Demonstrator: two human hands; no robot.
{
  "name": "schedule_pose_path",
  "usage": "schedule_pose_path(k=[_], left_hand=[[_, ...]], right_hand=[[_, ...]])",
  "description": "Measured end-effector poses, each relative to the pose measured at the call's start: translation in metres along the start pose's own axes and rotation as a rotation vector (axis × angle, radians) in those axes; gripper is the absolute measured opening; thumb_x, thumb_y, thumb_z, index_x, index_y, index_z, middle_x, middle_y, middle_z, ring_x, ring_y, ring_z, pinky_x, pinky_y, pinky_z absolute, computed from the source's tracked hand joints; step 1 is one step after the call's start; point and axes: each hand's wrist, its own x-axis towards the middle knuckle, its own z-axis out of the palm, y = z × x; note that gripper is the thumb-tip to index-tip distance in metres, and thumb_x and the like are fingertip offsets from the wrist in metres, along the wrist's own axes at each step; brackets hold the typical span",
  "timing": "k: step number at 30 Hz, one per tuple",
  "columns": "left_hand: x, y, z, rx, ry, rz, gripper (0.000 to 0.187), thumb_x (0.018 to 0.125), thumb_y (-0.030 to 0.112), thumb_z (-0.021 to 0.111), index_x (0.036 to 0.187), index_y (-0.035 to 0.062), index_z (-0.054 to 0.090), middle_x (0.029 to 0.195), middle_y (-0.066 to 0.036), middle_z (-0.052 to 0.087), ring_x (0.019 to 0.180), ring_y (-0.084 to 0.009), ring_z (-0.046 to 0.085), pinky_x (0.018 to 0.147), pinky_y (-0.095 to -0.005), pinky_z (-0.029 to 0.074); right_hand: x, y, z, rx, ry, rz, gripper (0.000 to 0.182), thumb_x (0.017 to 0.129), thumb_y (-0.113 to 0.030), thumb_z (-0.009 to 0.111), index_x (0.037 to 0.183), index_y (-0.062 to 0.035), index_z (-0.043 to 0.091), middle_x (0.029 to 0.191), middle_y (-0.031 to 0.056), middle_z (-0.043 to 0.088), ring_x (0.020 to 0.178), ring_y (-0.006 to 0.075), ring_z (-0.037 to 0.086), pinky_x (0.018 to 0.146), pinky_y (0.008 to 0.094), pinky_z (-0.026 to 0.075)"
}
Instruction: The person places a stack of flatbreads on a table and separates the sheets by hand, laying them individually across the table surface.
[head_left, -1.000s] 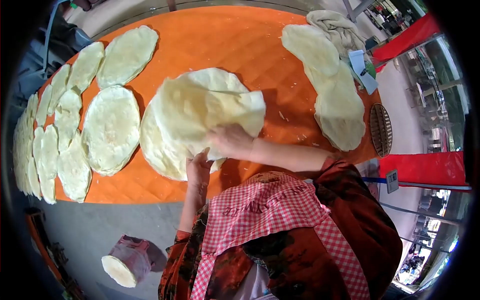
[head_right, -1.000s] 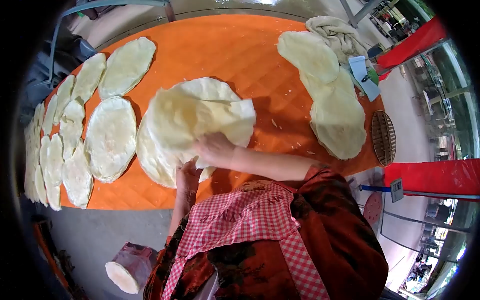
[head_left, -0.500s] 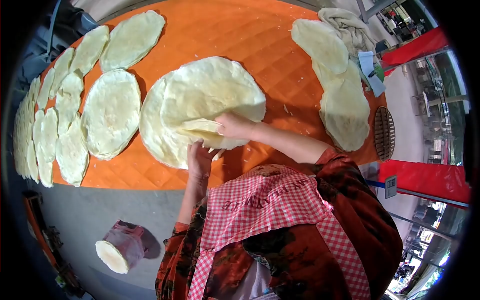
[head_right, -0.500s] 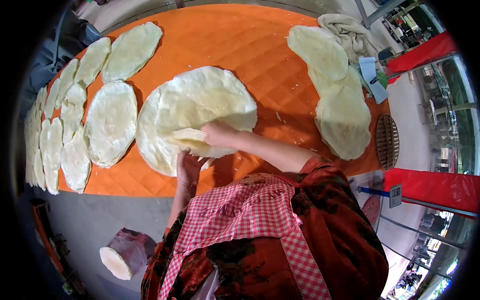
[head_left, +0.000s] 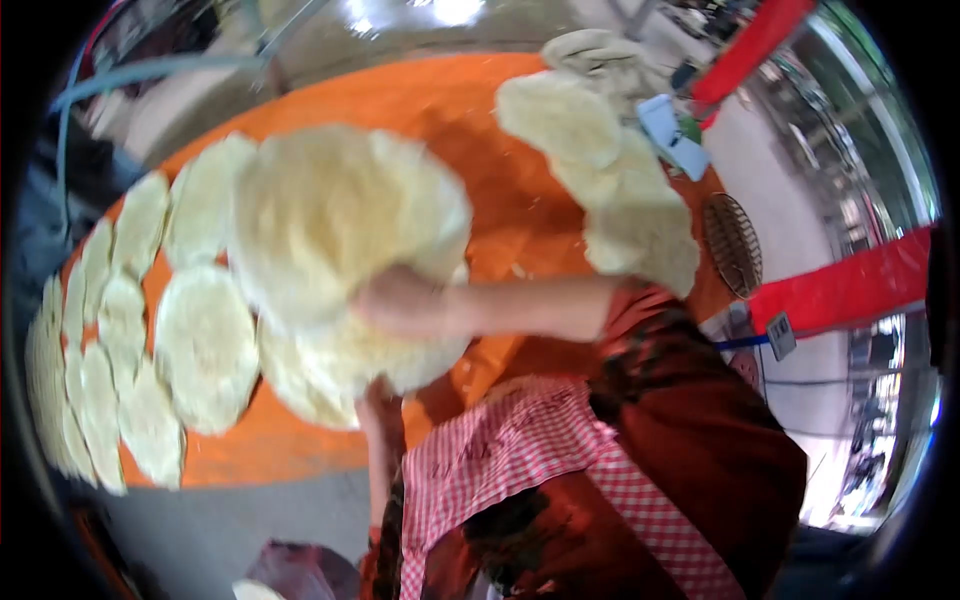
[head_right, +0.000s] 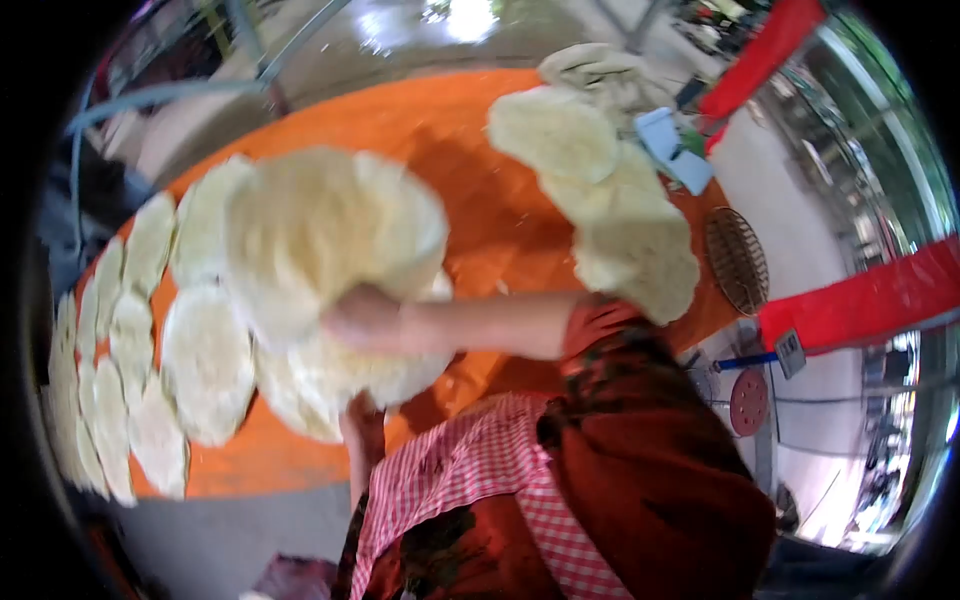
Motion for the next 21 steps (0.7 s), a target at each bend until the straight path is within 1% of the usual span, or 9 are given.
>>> schedule_pose_path(k=[1, 2, 4, 6, 8, 13, 15, 18, 21], left_hand=[[0.002, -0.005, 0.002, -0.637, 0.026, -0.229, 0.040, 0.069, 0.003, 0.074, 0.107, -0.0019, 0.064, 0.093, -0.016, 0.068, 0.084, -0.0242, 0.065, 0.075, -0.0353, 0.053], [0.001, 0.000, 0.001, -0.687, 0.021, -0.261, 0.037, 0.072, 0.006, 0.071, 0.108, -0.0011, 0.063, 0.096, -0.015, 0.067, 0.087, -0.0244, 0.064, 0.077, -0.0362, 0.052], [-0.005, 0.010, 0.000, -0.112, -0.016, 0.016, 0.032, 0.079, 0.010, 0.064, 0.109, 0.0004, 0.062, 0.102, -0.013, 0.065, 0.092, -0.0248, 0.062, 0.081, -0.0379, 0.051], [-0.009, 0.049, 0.017, -0.801, -0.026, -0.311, 0.028, 0.087, 0.017, 0.055, 0.111, 0.0024, 0.060, 0.107, -0.011, 0.063, 0.098, -0.0252, 0.060, 0.084, -0.0403, 0.049], [-0.012, 0.046, 0.017, -0.788, 0.002, -0.296, 0.028, 0.091, 0.021, 0.044, 0.108, 0.0037, 0.058, 0.108, -0.010, 0.061, 0.100, -0.0245, 0.058, 0.086, -0.0423, 0.048], [-0.016, 0.064, 0.017, -0.819, 0.011, -0.261, 0.021, 0.090, 0.022, 0.049, 0.097, 0.0043, 0.058, 0.099, -0.010, 0.062, 0.093, -0.0284, 0.057, 0.089, -0.0457, 0.045], [-0.014, 0.097, 0.037, -0.897, 0.042, -0.245, 0.022, 0.090, 0.024, 0.050, 0.098, 0.0039, 0.057, 0.100, -0.010, 0.062, 0.097, -0.0289, 0.056, 0.092, -0.0468, 0.043], [-0.014, 0.146, 0.063, -0.863, -0.101, -0.017, 0.053, 0.093, 0.042, 0.047, 0.135, 0.0103, 0.041, 0.135, -0.015, 0.047, 0.122, -0.0319, 0.046, 0.103, -0.0508, 0.036], [0.001, 0.152, 0.084, -0.604, -0.167, 0.147, 0.056, 0.095, 0.044, 0.045, 0.139, 0.0116, 0.034, 0.138, -0.015, 0.043, 0.125, -0.0316, 0.044, 0.101, -0.0502, 0.038]], right_hand=[[-0.018, 0.014, 0.031, 0.118, -0.141, -0.011, 0.014, 0.072, -0.009, 0.053, 0.068, 0.0011, 0.062, 0.070, 0.0219, 0.063, 0.065, 0.0351, 0.065, 0.056, 0.0457, 0.052], [-0.031, 0.008, 0.043, 0.111, -0.262, 0.087, 0.014, 0.073, -0.011, 0.053, 0.067, 0.0000, 0.060, 0.069, 0.0203, 0.063, 0.062, 0.0352, 0.064, 0.053, 0.0460, 0.051], [-0.063, 0.009, 0.078, -0.098, -0.323, -0.024, 0.014, 0.074, -0.014, 0.054, 0.069, -0.0023, 0.059, 0.070, 0.0155, 0.063, 0.062, 0.0336, 0.062, 0.055, 0.0443, 0.050], [-0.088, 0.002, 0.089, -0.098, -0.220, -0.043, 0.014, 0.074, -0.017, 0.056, 0.073, -0.0031, 0.059, 0.075, 0.0117, 0.061, 0.069, 0.0315, 0.061, 0.058, 0.0420, 0.050], [-0.101, -0.001, 0.091, -0.059, -0.121, -0.067, 0.017, 0.077, -0.018, 0.056, 0.082, -0.0022, 0.058, 0.083, 0.0119, 0.060, 0.078, 0.0294, 0.060, 0.061, 0.0395, 0.048], [-0.096, -0.002, 0.056, -0.044, -0.004, -0.061, 0.021, 0.077, -0.016, 0.060, 0.094, -0.0021, 0.059, 0.087, 0.0139, 0.060, 0.079, 0.0313, 0.061, 0.062, 0.0422, 0.050], [-0.079, 0.007, 0.051, 0.117, -0.217, -0.028, 0.021, 0.075, -0.012, 0.060, 0.092, -0.0008, 0.060, 0.085, 0.0164, 0.062, 0.077, 0.0335, 0.063, 0.061, 0.0443, 0.051], [-0.015, 0.044, 0.016, 0.130, -0.340, 0.043, 0.010, 0.069, -0.004, 0.055, 0.072, 0.0046, 0.061, 0.072, 0.0256, 0.063, 0.070, 0.0378, 0.065, 0.059, 0.0454, 0.052], [0.083, 0.106, -0.046, 0.131, -0.225, 0.307, 0.011, 0.067, -0.004, 0.055, 0.066, 0.0060, 0.058, 0.062, 0.0200, 0.061, 0.055, 0.0305, 0.060, 0.052, 0.0435, 0.048]])
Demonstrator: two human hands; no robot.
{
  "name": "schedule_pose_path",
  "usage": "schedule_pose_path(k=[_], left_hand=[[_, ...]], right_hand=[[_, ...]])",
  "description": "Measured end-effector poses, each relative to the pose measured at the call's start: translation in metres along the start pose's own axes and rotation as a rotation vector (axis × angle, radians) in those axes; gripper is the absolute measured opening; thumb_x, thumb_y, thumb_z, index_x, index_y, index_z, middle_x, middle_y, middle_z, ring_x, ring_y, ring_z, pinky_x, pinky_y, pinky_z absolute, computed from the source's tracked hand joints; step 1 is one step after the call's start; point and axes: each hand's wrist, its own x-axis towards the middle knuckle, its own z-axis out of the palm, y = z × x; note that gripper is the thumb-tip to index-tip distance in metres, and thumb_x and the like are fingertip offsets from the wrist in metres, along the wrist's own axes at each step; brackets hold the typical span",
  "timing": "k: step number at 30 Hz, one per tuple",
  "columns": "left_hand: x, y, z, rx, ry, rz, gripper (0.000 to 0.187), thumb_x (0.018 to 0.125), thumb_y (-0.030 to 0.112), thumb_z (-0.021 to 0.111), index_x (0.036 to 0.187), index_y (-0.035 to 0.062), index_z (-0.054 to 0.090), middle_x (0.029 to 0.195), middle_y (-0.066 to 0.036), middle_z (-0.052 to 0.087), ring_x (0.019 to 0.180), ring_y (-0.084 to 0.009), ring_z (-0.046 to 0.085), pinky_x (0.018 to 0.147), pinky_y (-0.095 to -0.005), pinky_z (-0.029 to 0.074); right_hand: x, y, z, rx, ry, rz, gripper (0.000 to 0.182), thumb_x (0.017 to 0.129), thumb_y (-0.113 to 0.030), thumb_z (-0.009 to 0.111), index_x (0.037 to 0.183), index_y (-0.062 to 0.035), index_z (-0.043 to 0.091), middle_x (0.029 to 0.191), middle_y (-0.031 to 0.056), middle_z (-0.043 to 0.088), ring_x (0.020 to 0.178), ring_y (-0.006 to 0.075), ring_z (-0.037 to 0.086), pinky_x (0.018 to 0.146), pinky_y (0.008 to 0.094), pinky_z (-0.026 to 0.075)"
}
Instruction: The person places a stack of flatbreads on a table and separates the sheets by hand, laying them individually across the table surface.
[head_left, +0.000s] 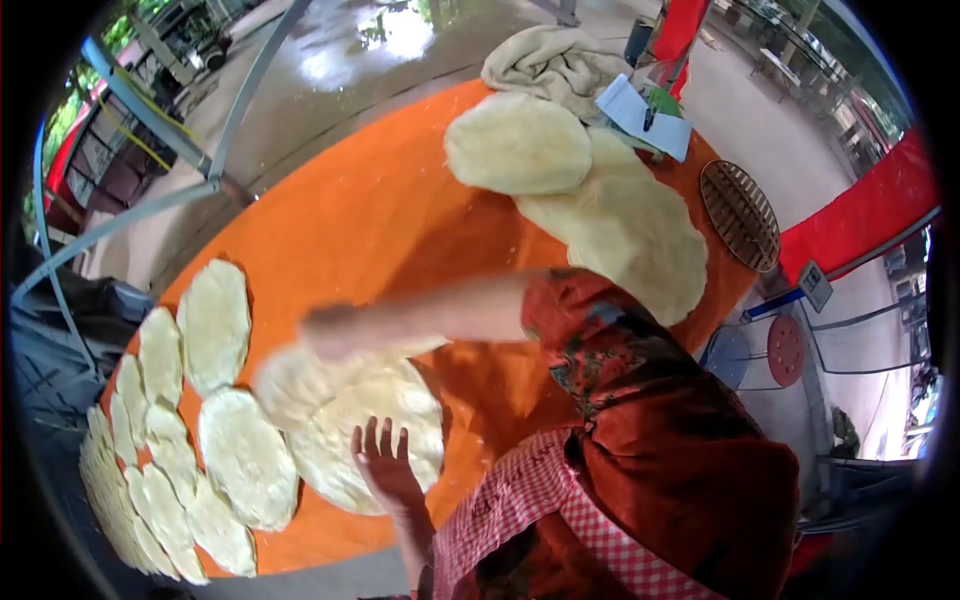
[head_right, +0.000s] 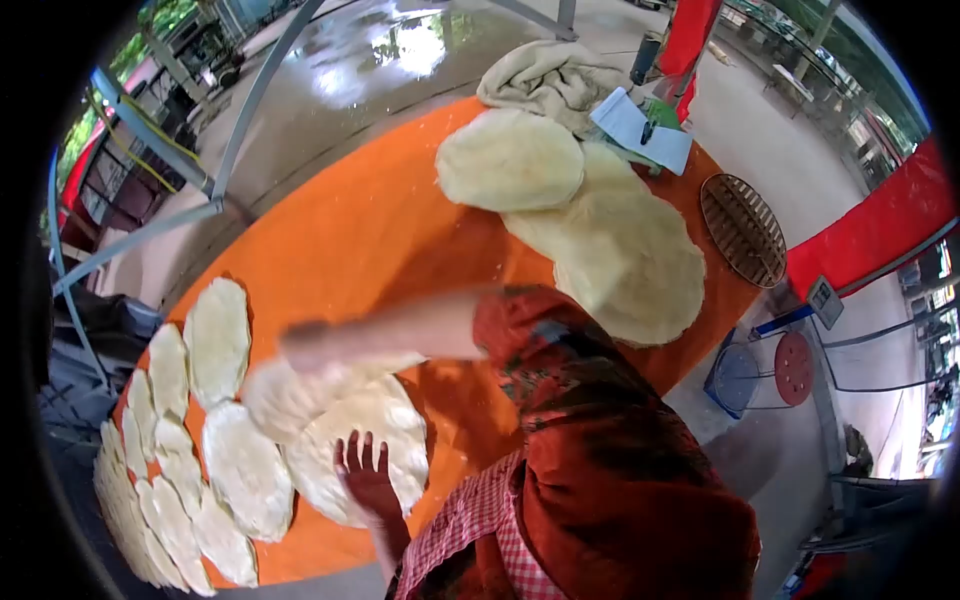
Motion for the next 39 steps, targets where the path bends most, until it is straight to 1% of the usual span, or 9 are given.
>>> schedule_pose_path(k=[4, 8, 15, 19, 24, 27, 32, 36, 39], left_hand=[[0.026, -0.038, 0.033, 0.314, -0.042, 0.012, 0.035, 0.090, 0.004, 0.052, 0.124, 0.0008, 0.046, 0.120, -0.015, 0.054, 0.109, -0.0258, 0.055, 0.091, -0.0381, 0.049], [0.071, -0.112, 0.042, 0.865, -0.290, 0.218, 0.035, 0.084, 0.004, 0.063, 0.118, 0.0009, 0.053, 0.117, -0.015, 0.057, 0.109, -0.0283, 0.055, 0.090, -0.0376, 0.048], [0.107, -0.177, 0.075, 1.668, -0.516, 0.571, 0.039, 0.081, 0.025, 0.063, 0.113, 0.0040, 0.057, 0.133, -0.020, 0.046, 0.123, -0.0398, 0.042, 0.098, -0.0506, 0.036], [0.110, -0.180, 0.080, 1.700, -0.515, 0.486, 0.040, 0.081, 0.025, 0.063, 0.115, 0.0044, 0.058, 0.134, -0.020, 0.045, 0.124, -0.0394, 0.042, 0.098, -0.0508, 0.036], [0.107, -0.179, 0.078, 1.664, -0.510, 0.460, 0.042, 0.078, 0.022, 0.064, 0.116, 0.0054, 0.057, 0.135, -0.020, 0.044, 0.123, -0.0416, 0.042, 0.098, -0.0526, 0.035], [0.105, -0.187, 0.068, 1.658, -0.463, 0.517, 0.041, 0.083, 0.026, 0.063, 0.118, 0.0069, 0.057, 0.134, -0.019, 0.047, 0.119, -0.0384, 0.047, 0.093, -0.0492, 0.041], [0.095, -0.153, 0.056, 1.277, -0.461, 0.502, 0.031, 0.081, 0.008, 0.060, 0.112, 0.0050, 0.057, 0.125, -0.019, 0.051, 0.113, -0.0386, 0.050, 0.094, -0.0454, 0.043], [0.059, -0.084, 0.039, 0.858, -0.444, 0.453, 0.028, 0.079, -0.007, 0.055, 0.105, 0.0014, 0.059, 0.116, -0.019, 0.056, 0.105, -0.0354, 0.057, 0.089, -0.0379, 0.047], [0.008, -0.027, -0.017, 0.787, -0.446, 0.381, 0.026, 0.080, -0.012, 0.051, 0.102, -0.0003, 0.059, 0.111, -0.018, 0.059, 0.101, -0.0306, 0.059, 0.084, -0.0329, 0.049]], right_hand=[[0.090, 0.113, -0.170, 0.292, 0.313, -0.141, 0.021, 0.067, -0.005, 0.059, 0.084, -0.0003, 0.070, 0.068, 0.0119, 0.067, 0.061, 0.0164, 0.060, 0.054, 0.0368, 0.047], [0.029, 0.189, -0.274, 0.760, 0.567, 0.009, 0.034, 0.072, -0.003, 0.065, 0.106, 0.0007, 0.065, 0.091, 0.0120, 0.068, 0.079, 0.0218, 0.066, 0.072, 0.0359, 0.053], [-0.020, 0.467, -0.162, 1.349, 1.215, 0.368, 0.041, 0.081, 0.000, 0.059, 0.121, 0.0039, 0.051, 0.114, 0.0213, 0.058, 0.105, 0.0338, 0.059, 0.089, 0.0473, 0.049], [-0.060, 0.483, -0.124, 1.451, 1.360, 0.892, 0.038, 0.080, -0.005, 0.062, 0.117, 0.0011, 0.053, 0.111, 0.0188, 0.060, 0.097, 0.0343, 0.062, 0.074, 0.0465, 0.055], [-0.088, 0.483, -0.114, 1.129, 1.065, 1.060, 0.025, 0.082, -0.018, 0.064, 0.103, -0.0063, 0.056, 0.100, 0.0115, 0.063, 0.085, 0.0248, 0.065, 0.071, 0.0375, 0.054], [-0.115, 0.378, -0.078, 1.170, 1.283, 0.700, 0.021, 0.078, -0.012, 0.066, 0.094, -0.0051, 0.054, 0.086, 0.0113, 0.062, 0.074, 0.0227, 0.065, 0.062, 0.0346, 0.054], [-0.178, 0.210, 0.053, 1.354, 0.492, 0.818, 0.008, 0.087, -0.013, 0.059, 0.085, -0.0051, 0.058, 0.086, 0.0121, 0.066, 0.071, 0.0214, 0.067, 0.063, 0.0343, 0.056], [-0.189, 0.084, 0.118, 1.297, 0.378, 1.023, 0.008, 0.085, -0.003, 0.052, 0.084, -0.0017, 0.060, 0.081, 0.0084, 0.064, 0.073, 0.0178, 0.066, 0.064, 0.0309, 0.055], [-0.177, 0.058, 0.186, 1.087, 0.221, 0.785, 0.009, 0.082, -0.008, 0.062, 0.075, -0.0027, 0.059, 0.071, 0.0062, 0.061, 0.062, 0.0134, 0.056, 0.053, 0.0268, 0.045]])
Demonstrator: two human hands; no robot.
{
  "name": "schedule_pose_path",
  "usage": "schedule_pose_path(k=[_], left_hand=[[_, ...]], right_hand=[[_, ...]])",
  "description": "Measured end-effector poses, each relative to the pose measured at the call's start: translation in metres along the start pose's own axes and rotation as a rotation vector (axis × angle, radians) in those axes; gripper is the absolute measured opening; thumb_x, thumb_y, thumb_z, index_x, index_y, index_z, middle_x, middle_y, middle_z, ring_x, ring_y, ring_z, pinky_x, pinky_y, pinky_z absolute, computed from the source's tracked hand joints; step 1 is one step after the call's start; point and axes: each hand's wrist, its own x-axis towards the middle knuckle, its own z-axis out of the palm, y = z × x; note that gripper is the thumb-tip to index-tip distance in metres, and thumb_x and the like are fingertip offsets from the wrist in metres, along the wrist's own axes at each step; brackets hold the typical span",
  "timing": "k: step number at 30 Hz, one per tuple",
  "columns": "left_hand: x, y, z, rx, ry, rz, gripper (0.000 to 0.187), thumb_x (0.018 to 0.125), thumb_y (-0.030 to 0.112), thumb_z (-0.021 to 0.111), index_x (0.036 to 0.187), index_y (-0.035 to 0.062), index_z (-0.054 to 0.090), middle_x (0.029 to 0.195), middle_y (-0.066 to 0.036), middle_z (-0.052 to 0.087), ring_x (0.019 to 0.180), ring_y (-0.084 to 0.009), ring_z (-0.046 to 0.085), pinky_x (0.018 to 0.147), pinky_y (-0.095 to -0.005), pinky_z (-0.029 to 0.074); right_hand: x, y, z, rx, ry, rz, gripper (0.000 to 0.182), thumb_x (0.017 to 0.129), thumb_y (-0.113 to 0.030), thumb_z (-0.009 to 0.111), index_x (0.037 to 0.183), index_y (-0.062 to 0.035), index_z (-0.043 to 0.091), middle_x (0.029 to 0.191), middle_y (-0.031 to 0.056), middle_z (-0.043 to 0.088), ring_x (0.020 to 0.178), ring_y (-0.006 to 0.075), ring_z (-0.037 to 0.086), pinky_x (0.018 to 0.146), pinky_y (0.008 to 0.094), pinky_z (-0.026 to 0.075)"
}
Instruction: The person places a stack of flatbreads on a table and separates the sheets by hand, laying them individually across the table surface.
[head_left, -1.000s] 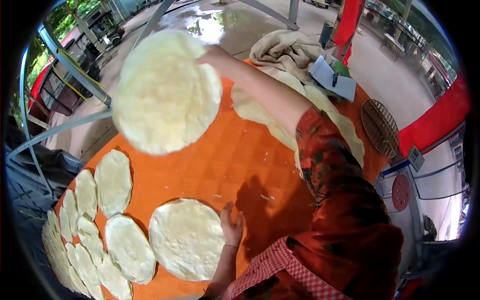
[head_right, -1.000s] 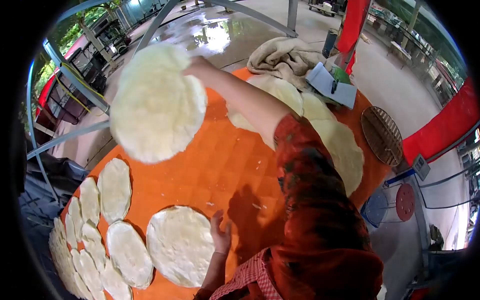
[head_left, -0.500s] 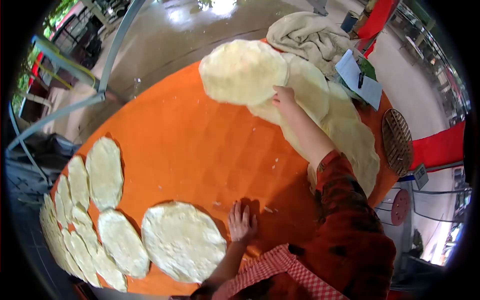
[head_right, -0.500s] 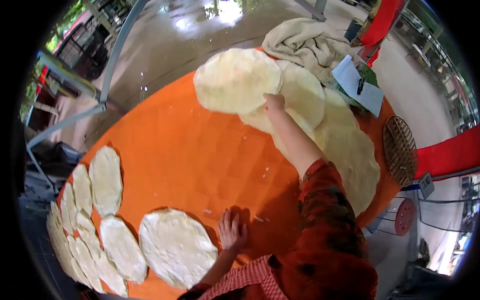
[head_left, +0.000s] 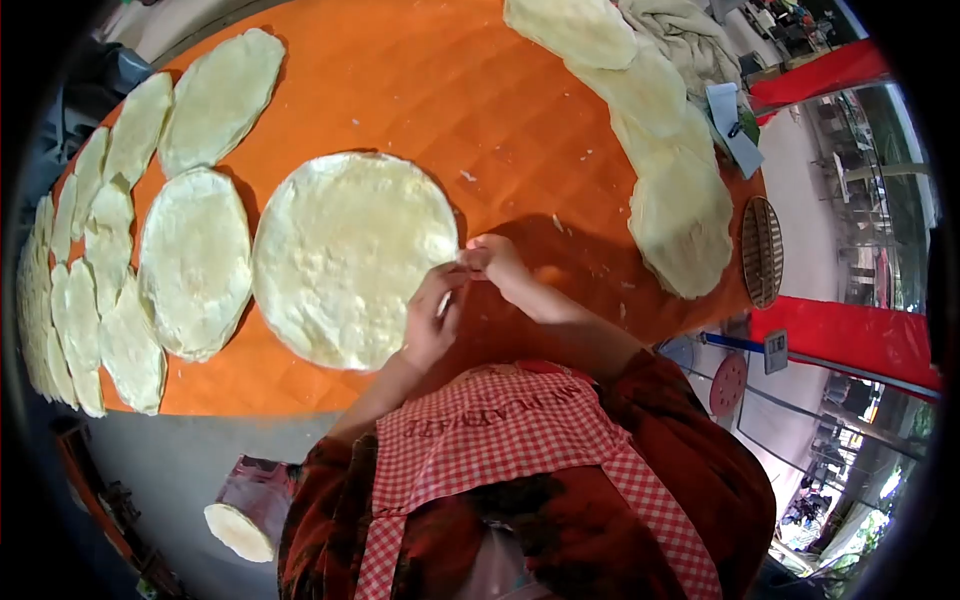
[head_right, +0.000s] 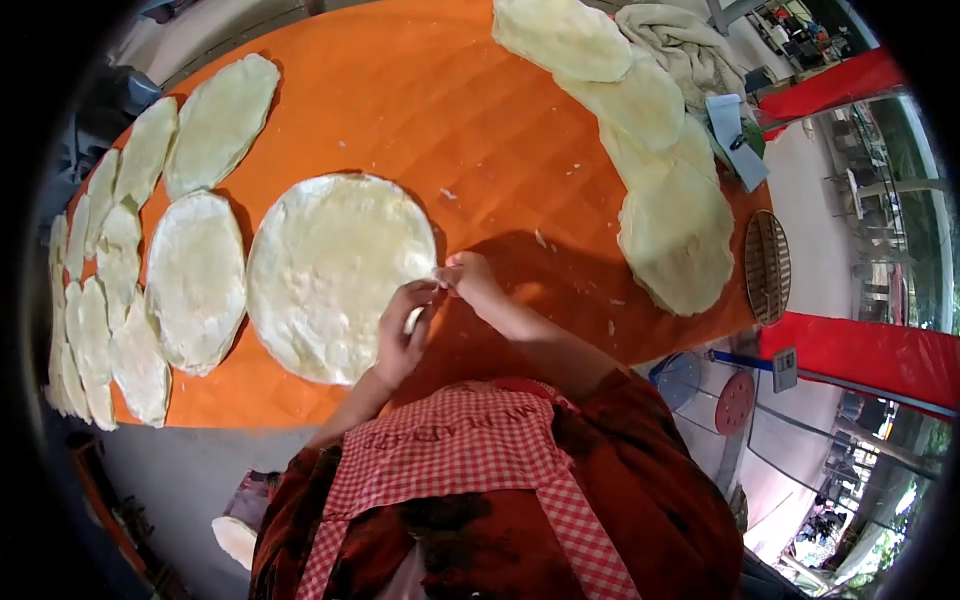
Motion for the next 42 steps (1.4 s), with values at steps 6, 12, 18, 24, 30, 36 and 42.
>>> schedule_pose_path(k=[6, 12, 18, 24, 30, 36, 42], left_hand=[[-0.136, -0.016, -0.124, -0.063, 0.293, -0.380, 0.019, 0.087, -0.007, 0.052, 0.104, 0.0012, 0.057, 0.105, -0.009, 0.060, 0.092, -0.0174, 0.061, 0.078, -0.0281, 0.050], [-0.130, -0.011, -0.183, -0.499, 0.479, -0.475, 0.017, 0.093, 0.007, 0.050, 0.109, 0.0028, 0.054, 0.107, -0.008, 0.058, 0.094, -0.0172, 0.060, 0.080, -0.0305, 0.050], [-0.081, -0.002, -0.206, -1.357, 0.337, -0.537, 0.049, 0.093, 0.049, 0.049, 0.119, 0.0076, 0.047, 0.127, -0.015, 0.046, 0.119, -0.0366, 0.047, 0.095, -0.0534, 0.043], [-0.064, -0.018, -0.210, -1.600, 0.179, -0.370, 0.081, 0.086, 0.070, 0.040, 0.142, 0.0128, 0.030, 0.147, -0.015, 0.032, 0.130, -0.0396, 0.036, 0.105, -0.0599, 0.032], [-0.099, -0.071, -0.185, -1.602, 0.305, -0.658, 0.081, 0.088, 0.070, 0.034, 0.145, 0.0140, 0.027, 0.146, -0.011, 0.035, 0.132, -0.0320, 0.035, 0.109, -0.0486, 0.030], [-0.097, -0.069, -0.186, -1.499, 0.315, -0.690, 0.080, 0.086, 0.070, 0.040, 0.139, 0.0100, 0.037, 0.139, -0.012, 0.043, 0.128, -0.0305, 0.041, 0.105, -0.0470, 0.035], [-0.100, -0.050, -0.191, -1.510, 0.268, -0.660, 0.062, 0.093, 0.053, 0.043, 0.138, 0.0107, 0.036, 0.133, -0.011, 0.047, 0.122, -0.0277, 0.047, 0.099, -0.0428, 0.042]], right_hand=[[-0.014, -0.034, 0.067, 0.134, 0.135, 0.232, 0.028, 0.074, -0.013, 0.073, 0.096, -0.0012, 0.061, 0.088, 0.0090, 0.065, 0.080, 0.0213, 0.063, 0.069, 0.0397, 0.052], [0.021, -0.087, 0.097, -0.034, -0.090, -0.323, 0.043, 0.066, 0.001, 0.061, 0.109, 0.0038, 0.063, 0.101, 0.0121, 0.067, 0.092, 0.0230, 0.064, 0.084, 0.0366, 0.051], [-0.100, -0.278, 0.181, -1.082, -0.185, -0.773, 0.026, 0.075, -0.001, 0.055, 0.100, 0.0017, 0.061, 0.094, 0.0120, 0.067, 0.083, 0.0223, 0.066, 0.073, 0.0354, 0.052], [-0.147, -0.154, 0.194, -1.486, -0.245, -0.995, 0.015, 0.075, -0.002, 0.055, 0.089, -0.0049, 0.059, 0.102, 0.0128, 0.059, 0.091, 0.0335, 0.059, 0.075, 0.0408, 0.049], [-0.087, -0.050, 0.206, -1.001, -0.326, -0.643, 0.054, 0.074, -0.031, 0.072, 0.118, -0.0032, 0.056, 0.125, 0.0160, 0.051, 0.121, 0.0330, 0.047, 0.098, 0.0399, 0.040], [-0.048, -0.035, 0.246, -0.861, -0.184, -0.617, 0.040, 0.078, -0.027, 0.067, 0.108, -0.0037, 0.057, 0.111, 0.0150, 0.060, 0.104, 0.0316, 0.057, 0.088, 0.0392, 0.046], [-0.046, -0.038, 0.232, -0.730, -0.089, -0.510, 0.015, 0.085, -0.013, 0.058, 0.086, 0.0008, 0.063, 0.075, 0.0156, 0.064, 0.068, 0.0273, 0.063, 0.063, 0.0385, 0.048]])
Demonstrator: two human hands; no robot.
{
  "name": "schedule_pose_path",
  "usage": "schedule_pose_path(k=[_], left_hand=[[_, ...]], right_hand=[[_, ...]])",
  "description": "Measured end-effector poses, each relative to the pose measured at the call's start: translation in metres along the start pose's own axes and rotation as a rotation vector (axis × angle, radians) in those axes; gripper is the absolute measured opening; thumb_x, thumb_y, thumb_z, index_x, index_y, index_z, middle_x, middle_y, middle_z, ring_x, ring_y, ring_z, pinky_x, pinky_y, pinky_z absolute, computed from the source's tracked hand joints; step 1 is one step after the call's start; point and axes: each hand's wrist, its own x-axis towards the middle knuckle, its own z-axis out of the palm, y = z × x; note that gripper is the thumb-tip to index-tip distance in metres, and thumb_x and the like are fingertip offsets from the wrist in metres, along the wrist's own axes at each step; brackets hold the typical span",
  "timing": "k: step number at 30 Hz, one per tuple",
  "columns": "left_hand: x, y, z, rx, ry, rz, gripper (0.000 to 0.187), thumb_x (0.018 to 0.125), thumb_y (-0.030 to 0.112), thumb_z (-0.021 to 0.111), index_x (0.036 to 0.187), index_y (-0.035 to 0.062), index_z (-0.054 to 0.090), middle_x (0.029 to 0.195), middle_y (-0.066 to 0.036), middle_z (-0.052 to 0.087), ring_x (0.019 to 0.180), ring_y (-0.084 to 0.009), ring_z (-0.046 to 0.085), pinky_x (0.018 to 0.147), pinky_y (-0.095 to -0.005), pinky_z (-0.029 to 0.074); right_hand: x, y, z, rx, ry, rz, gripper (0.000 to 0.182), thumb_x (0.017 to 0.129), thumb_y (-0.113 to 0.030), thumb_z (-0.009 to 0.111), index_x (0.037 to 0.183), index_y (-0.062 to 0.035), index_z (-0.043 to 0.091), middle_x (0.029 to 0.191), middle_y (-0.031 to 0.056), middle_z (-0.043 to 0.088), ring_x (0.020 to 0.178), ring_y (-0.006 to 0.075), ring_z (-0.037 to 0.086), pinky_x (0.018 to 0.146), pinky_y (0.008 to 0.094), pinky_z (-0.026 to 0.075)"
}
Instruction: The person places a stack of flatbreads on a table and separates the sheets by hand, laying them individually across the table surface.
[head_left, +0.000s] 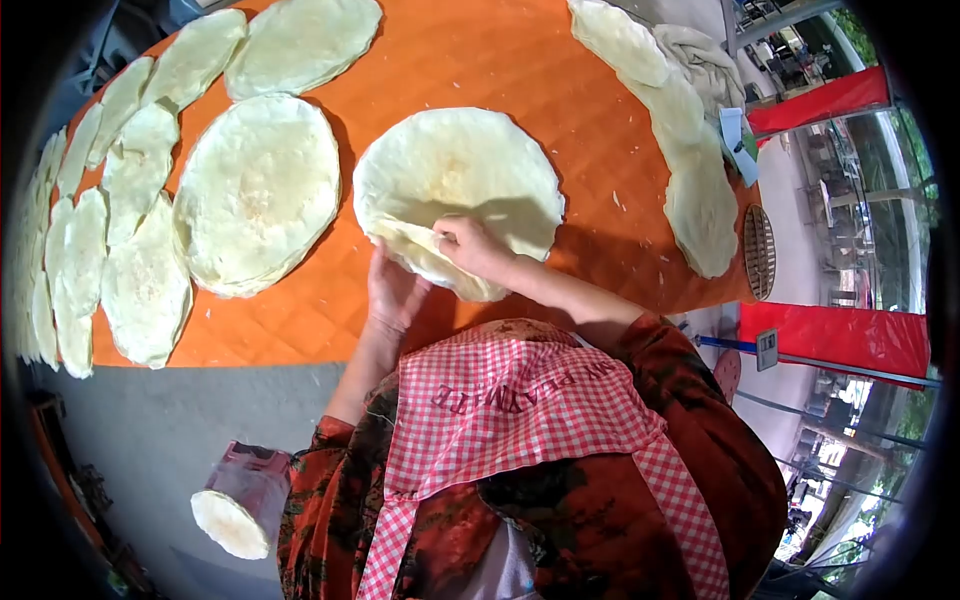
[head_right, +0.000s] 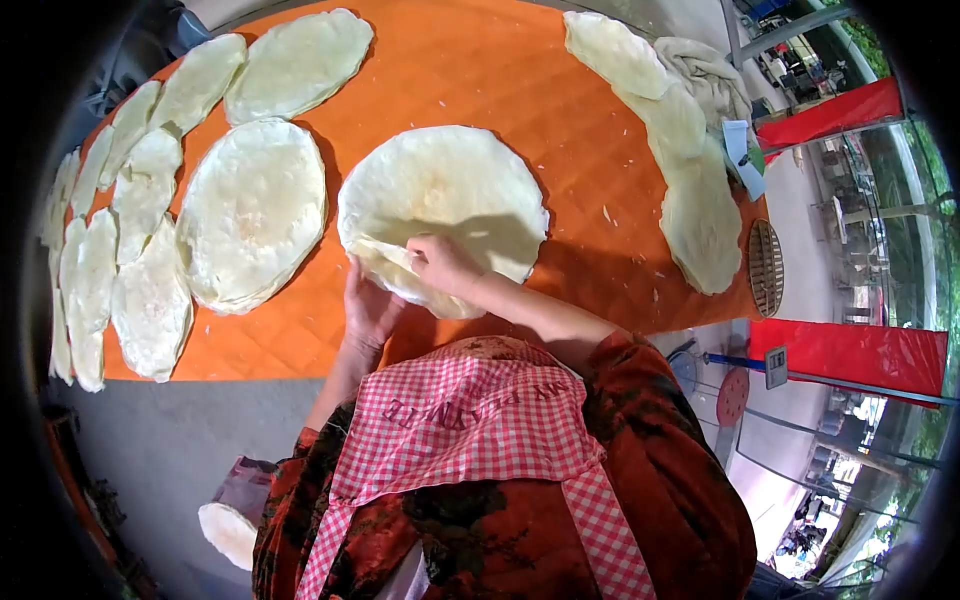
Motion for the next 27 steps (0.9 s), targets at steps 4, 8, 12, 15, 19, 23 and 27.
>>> schedule_pose_path(k=[4, 8, 12, 15, 19, 23, 27], left_hand=[[0.007, -0.012, -0.019, 0.272, 0.215, 0.065, 0.043, 0.088, 0.005, 0.052, 0.129, 0.0041, 0.041, 0.121, -0.010, 0.055, 0.106, -0.0216, 0.057, 0.084, -0.0297, 0.051], [0.004, -0.016, 0.007, 0.402, 0.378, 0.128, 0.039, 0.087, 0.000, 0.051, 0.125, 0.0029, 0.045, 0.108, -0.009, 0.059, 0.085, -0.0149, 0.059, 0.068, -0.0280, 0.052], [0.010, -0.019, -0.036, 0.701, 0.406, 0.156, 0.039, 0.088, 0.013, 0.058, 0.124, 0.0009, 0.051, 0.109, -0.010, 0.061, 0.090, -0.0188, 0.061, 0.069, -0.0301, 0.051], [0.006, 0.008, -0.066, 1.023, 0.460, 0.215, 0.035, 0.084, 0.003, 0.056, 0.118, -0.0048, 0.053, 0.106, -0.013, 0.061, 0.091, -0.0247, 0.063, 0.077, -0.0355, 0.053], [-0.001, 0.045, -0.100, 0.560, 0.524, 0.119, 0.034, 0.082, -0.001, 0.052, 0.115, -0.0059, 0.053, 0.106, -0.014, 0.061, 0.094, -0.0275, 0.062, 0.080, -0.0401, 0.053], [-0.017, 0.044, -0.088, 0.504, 0.568, 0.138, 0.038, 0.082, 0.004, 0.054, 0.119, -0.0022, 0.052, 0.111, -0.012, 0.060, 0.102, -0.0273, 0.059, 0.085, -0.0423, 0.051], [-0.039, 0.040, -0.108, 0.454, 0.493, 0.032, 0.049, 0.083, 0.022, 0.058, 0.126, 0.0020, 0.049, 0.120, -0.012, 0.057, 0.111, -0.0292, 0.054, 0.092, -0.0466, 0.046]], right_hand=[[0.004, 0.005, -0.007, -0.021, -0.031, 0.076, 0.015, 0.088, -0.015, 0.058, 0.089, 0.0005, 0.061, 0.072, 0.0131, 0.062, 0.066, 0.0226, 0.061, 0.062, 0.0365, 0.047], [-0.003, -0.021, -0.008, -0.060, -0.217, 0.280, 0.012, 0.091, -0.014, 0.055, 0.090, -0.0027, 0.057, 0.066, 0.0077, 0.059, 0.062, 0.0184, 0.058, 0.058, 0.0337, 0.048], [0.008, 0.024, 0.017, -0.112, -0.023, 0.018, 0.011, 0.082, -0.015, 0.058, 0.073, -0.0077, 0.058, 0.066, 0.0123, 0.059, 0.063, 0.0231, 0.058, 0.062, 0.0418, 0.047], [0.059, 0.044, -0.049, 0.056, 0.152, -0.178, 0.008, 0.077, -0.010, 0.059, 0.070, -0.0070, 0.058, 0.063, 0.0155, 0.057, 0.065, 0.0229, 0.057, 0.062, 0.0394, 0.045], [0.044, 0.043, -0.252, 0.371, 0.346, 0.144, 0.013, 0.075, -0.012, 0.066, 0.085, -0.0038, 0.068, 0.080, 0.0061, 0.068, 0.071, 0.0164, 0.064, 0.067, 0.0321, 0.051], [-0.003, 0.192, -0.349, 0.179, 0.408, 0.290, 0.023, 0.080, -0.015, 0.064, 0.100, -0.0027, 0.066, 0.086, 0.0042, 0.068, 0.078, 0.0130, 0.065, 0.069, 0.0292, 0.052], [-0.063, 0.259, -0.313, 0.563, 0.446, 0.441, 0.031, 0.073, -0.017, 0.070, 0.103, -0.0080, 0.065, 0.085, 0.0045, 0.067, 0.074, 0.0165, 0.066, 0.060, 0.0324, 0.054]])
